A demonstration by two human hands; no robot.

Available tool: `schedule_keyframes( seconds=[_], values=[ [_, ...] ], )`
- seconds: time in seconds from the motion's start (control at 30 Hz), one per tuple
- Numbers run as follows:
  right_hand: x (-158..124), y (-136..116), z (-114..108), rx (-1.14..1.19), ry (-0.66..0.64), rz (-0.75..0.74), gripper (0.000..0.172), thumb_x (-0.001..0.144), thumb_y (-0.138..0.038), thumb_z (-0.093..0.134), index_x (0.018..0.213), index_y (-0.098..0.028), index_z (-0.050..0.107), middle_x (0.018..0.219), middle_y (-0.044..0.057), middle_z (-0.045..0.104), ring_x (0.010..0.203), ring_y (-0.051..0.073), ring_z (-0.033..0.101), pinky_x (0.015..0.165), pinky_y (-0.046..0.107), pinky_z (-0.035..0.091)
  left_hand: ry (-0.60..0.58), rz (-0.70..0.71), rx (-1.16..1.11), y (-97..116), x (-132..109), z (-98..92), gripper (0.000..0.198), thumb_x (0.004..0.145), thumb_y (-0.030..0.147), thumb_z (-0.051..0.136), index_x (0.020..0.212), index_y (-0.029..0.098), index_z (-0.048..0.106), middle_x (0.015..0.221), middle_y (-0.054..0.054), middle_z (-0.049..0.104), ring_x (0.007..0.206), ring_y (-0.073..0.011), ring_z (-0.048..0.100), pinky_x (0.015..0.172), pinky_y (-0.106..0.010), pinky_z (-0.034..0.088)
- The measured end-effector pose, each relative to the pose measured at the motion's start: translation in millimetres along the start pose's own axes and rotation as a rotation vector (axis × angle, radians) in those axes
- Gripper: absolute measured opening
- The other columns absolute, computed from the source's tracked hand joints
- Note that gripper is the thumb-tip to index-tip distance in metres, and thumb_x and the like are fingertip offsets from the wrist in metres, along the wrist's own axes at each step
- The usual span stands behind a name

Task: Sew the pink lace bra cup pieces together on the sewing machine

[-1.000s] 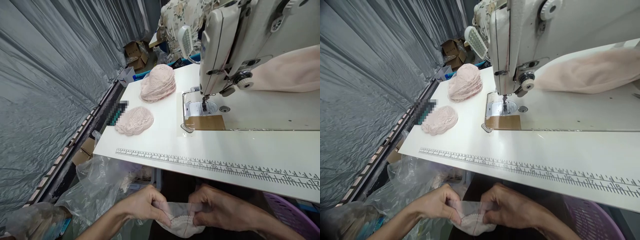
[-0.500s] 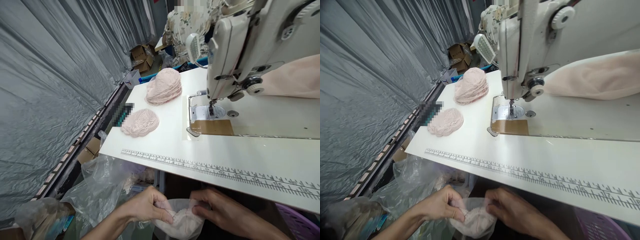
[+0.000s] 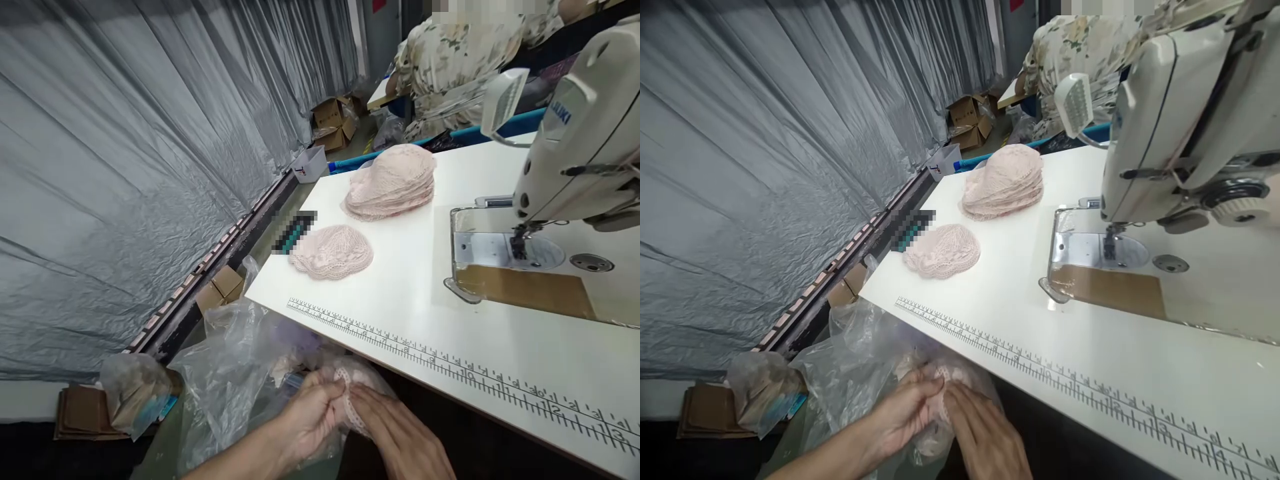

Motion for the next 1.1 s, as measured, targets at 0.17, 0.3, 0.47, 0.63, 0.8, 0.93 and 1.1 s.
schedule_keyframes(
  seconds=[0.17, 0.3, 0.47, 0.63, 0.8, 0.93, 1.1],
  values=[
    [-23.7, 54.1, 15.2, 0.626, -0.378, 0.627, 0.028, 0.092, -0.037, 0.041, 0.097, -0.019, 0.062, 0.085, 0.003, 0.069, 0.076, 0.016, 0.065, 0.067, 0.020, 0.049, 0.018, -0.009, 0.281, 8.0, -8.3, -20.9, 0.069, 0.064, 0.038, 0.079, 0.118, 0.011, 0.046, 0.126, -0.022, 0.049, 0.118, -0.0307, 0.048, 0.099, -0.039, 0.036],
    [-30.6, 58.4, 15.4, 0.788, -0.461, 0.795, 0.038, 0.086, -0.050, 0.045, 0.083, -0.016, 0.061, 0.073, 0.002, 0.062, 0.067, 0.016, 0.058, 0.061, 0.023, 0.045, -0.198, 0.194, 0.811, 23.8, -12.3, 4.0, 0.086, 0.062, 0.039, 0.079, 0.136, 0.022, 0.037, 0.136, -0.011, 0.042, 0.125, -0.0269, 0.038, 0.101, -0.034, 0.031],
    [-33.6, 57.2, 4.7, 0.843, -0.481, 0.877, 0.039, 0.080, -0.054, 0.053, 0.079, -0.016, 0.059, 0.069, -0.001, 0.052, 0.064, 0.013, 0.047, 0.058, 0.022, 0.038, -0.272, 0.285, 1.127, 18.8, -4.8, 27.3, 0.040, 0.056, 0.040, 0.081, 0.088, 0.017, 0.070, 0.080, -0.001, 0.062, 0.081, -0.0185, 0.055, 0.069, -0.023, 0.040],
    [-41.9, 59.1, -5.8, 0.853, -0.510, 0.910, 0.040, 0.077, -0.057, 0.055, 0.075, -0.017, 0.058, 0.063, -0.004, 0.043, 0.061, 0.012, 0.038, 0.055, 0.022, 0.030, -0.306, 0.304, 1.135, 22.5, -8.8, 37.2, 0.032, 0.057, 0.038, 0.080, 0.074, 0.015, 0.067, 0.061, 0.005, 0.052, 0.060, -0.0097, 0.045, 0.052, -0.017, 0.031],
    [-48.4, 58.9, -8.6, 0.775, -0.544, 0.894, 0.040, 0.080, -0.056, 0.052, 0.066, -0.019, 0.050, 0.060, -0.005, 0.037, 0.059, 0.011, 0.035, 0.055, 0.023, 0.027, -0.418, 0.250, 1.036, 18.2, -18.1, 50.1, 0.036, 0.057, 0.034, 0.080, 0.082, 0.015, 0.062, 0.062, 0.007, 0.049, 0.056, -0.0072, 0.040, 0.049, -0.016, 0.028],
    [-52.5, 54.2, -11.6, 0.635, -0.566, 0.838, 0.047, 0.083, -0.058, 0.047, 0.058, -0.019, 0.043, 0.056, -0.005, 0.032, 0.056, 0.011, 0.034, 0.054, 0.023, 0.026, -0.460, 0.164, 0.955, 4.9, -17.1, 57.1, 0.042, 0.054, 0.035, 0.081, 0.085, 0.014, 0.061, 0.065, 0.005, 0.053, 0.058, -0.0080, 0.043, 0.051, -0.016, 0.031],
    [-62.1, 54.5, -15.0, 0.550, -0.540, 0.780, 0.044, 0.088, -0.054, 0.044, 0.060, -0.019, 0.047, 0.058, -0.005, 0.033, 0.057, 0.010, 0.035, 0.055, 0.022, 0.027, -0.424, 0.248, 1.127, 6.0, -17.4, 65.6, 0.031, 0.057, 0.036, 0.079, 0.073, 0.013, 0.066, 0.058, 0.005, 0.051, 0.056, -0.0079, 0.042, 0.049, -0.016, 0.027]
  ],
)
Point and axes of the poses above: each hand's wrist, its own x-axis towards the middle knuckle, its own z-axis out of the palm, y = z × x, the point moved 9 cm from there along x, towards the middle knuckle
